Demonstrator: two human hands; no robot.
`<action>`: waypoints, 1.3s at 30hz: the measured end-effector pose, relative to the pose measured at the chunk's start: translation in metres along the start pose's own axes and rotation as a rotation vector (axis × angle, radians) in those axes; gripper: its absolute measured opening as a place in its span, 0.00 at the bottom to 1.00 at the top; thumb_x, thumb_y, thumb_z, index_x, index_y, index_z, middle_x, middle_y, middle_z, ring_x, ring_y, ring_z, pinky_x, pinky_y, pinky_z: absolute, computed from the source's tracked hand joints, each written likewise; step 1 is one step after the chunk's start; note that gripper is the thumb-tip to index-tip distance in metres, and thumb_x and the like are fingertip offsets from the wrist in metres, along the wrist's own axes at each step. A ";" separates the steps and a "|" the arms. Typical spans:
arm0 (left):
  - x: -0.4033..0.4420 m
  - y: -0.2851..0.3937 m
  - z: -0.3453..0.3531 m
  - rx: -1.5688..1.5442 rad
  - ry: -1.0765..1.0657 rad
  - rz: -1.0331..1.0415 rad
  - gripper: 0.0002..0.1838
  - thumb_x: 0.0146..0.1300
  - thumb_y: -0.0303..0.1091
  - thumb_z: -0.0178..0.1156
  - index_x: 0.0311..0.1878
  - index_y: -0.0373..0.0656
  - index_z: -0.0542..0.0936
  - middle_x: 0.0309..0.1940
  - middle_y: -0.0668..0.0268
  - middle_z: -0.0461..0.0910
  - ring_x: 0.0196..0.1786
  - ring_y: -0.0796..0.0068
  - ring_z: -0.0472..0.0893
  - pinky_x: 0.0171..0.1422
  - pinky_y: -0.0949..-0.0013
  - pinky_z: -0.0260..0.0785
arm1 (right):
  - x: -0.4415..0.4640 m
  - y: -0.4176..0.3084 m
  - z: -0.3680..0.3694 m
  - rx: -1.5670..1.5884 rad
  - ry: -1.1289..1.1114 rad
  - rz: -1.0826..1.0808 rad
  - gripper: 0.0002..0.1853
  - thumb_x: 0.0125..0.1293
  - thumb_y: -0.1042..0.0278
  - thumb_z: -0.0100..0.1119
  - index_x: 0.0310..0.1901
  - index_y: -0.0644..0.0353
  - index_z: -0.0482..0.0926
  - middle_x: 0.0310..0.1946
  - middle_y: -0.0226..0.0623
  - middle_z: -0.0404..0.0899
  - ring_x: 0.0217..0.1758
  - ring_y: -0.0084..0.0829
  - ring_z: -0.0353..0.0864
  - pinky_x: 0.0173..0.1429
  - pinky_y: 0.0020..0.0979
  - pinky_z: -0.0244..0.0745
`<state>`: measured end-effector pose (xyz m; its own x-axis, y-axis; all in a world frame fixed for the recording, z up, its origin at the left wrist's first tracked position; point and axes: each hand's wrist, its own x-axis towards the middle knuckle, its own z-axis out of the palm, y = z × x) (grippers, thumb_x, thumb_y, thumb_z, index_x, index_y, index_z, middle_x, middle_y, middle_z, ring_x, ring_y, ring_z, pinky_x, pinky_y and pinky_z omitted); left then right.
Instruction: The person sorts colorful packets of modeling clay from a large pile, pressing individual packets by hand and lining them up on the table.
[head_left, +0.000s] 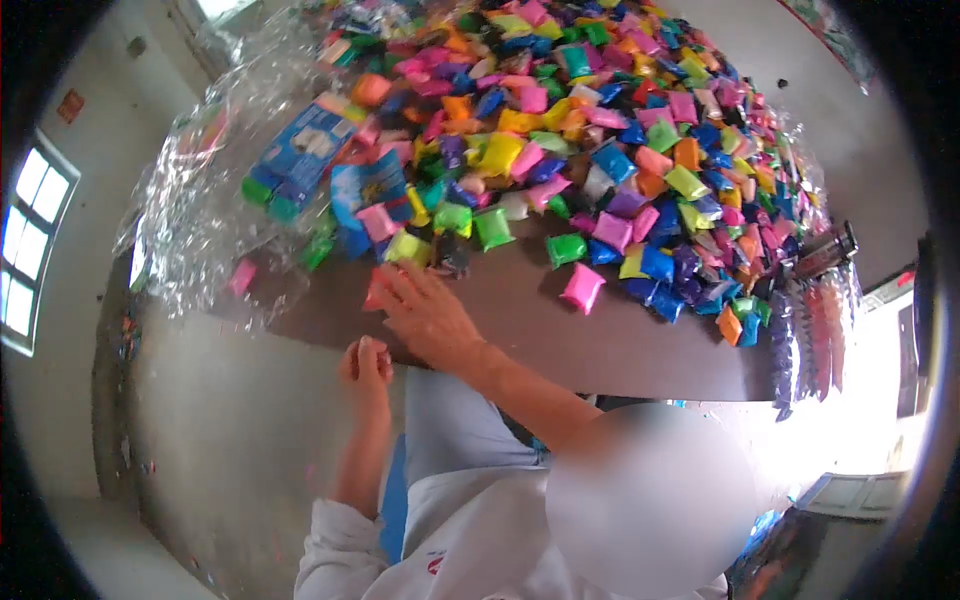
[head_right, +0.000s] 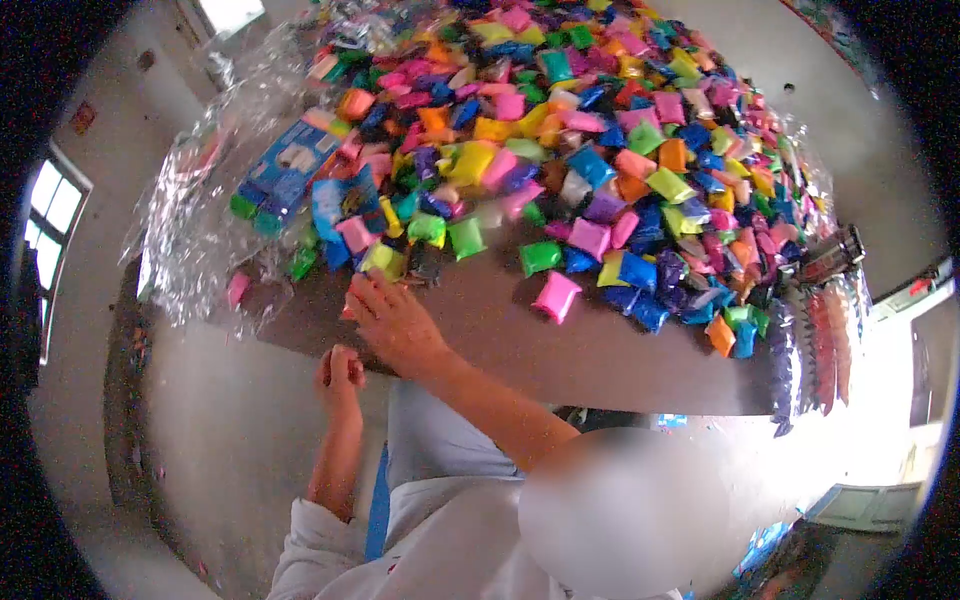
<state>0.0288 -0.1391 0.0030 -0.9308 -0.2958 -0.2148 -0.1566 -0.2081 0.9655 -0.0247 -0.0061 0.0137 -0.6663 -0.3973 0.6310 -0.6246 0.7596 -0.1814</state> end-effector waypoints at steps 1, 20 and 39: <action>-0.001 0.002 0.001 0.023 0.025 -0.019 0.12 0.63 0.39 0.52 0.27 0.42 0.72 0.19 0.72 0.67 0.21 0.83 0.65 0.25 0.78 0.57 | 0.000 0.001 0.005 -0.020 0.007 0.008 0.23 0.56 0.63 0.55 0.54 0.61 0.72 0.58 0.44 0.67 0.62 0.45 0.65 0.62 0.40 0.66; -0.011 0.012 0.027 0.042 -0.018 0.211 0.17 0.66 0.46 0.53 0.27 0.43 0.72 0.17 0.73 0.66 0.18 0.84 0.63 0.21 0.77 0.51 | -0.007 0.003 0.031 0.149 -0.121 0.014 0.32 0.56 0.55 0.53 0.60 0.65 0.63 0.65 0.46 0.60 0.70 0.43 0.55 0.72 0.43 0.50; -0.030 -0.012 0.147 0.297 -0.511 0.162 0.14 0.67 0.40 0.48 0.29 0.41 0.74 0.19 0.73 0.68 0.21 0.86 0.65 0.23 0.78 0.56 | -0.165 0.100 -0.193 -0.138 0.317 0.636 0.12 0.51 0.75 0.60 0.40 0.61 0.78 0.43 0.41 0.79 0.49 0.43 0.76 0.54 0.39 0.70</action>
<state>0.0100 0.0096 0.0194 -0.9796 0.1979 -0.0351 -0.0171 0.0922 0.9956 0.1014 0.2350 0.0371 -0.7203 0.2963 0.6272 -0.0839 0.8604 -0.5028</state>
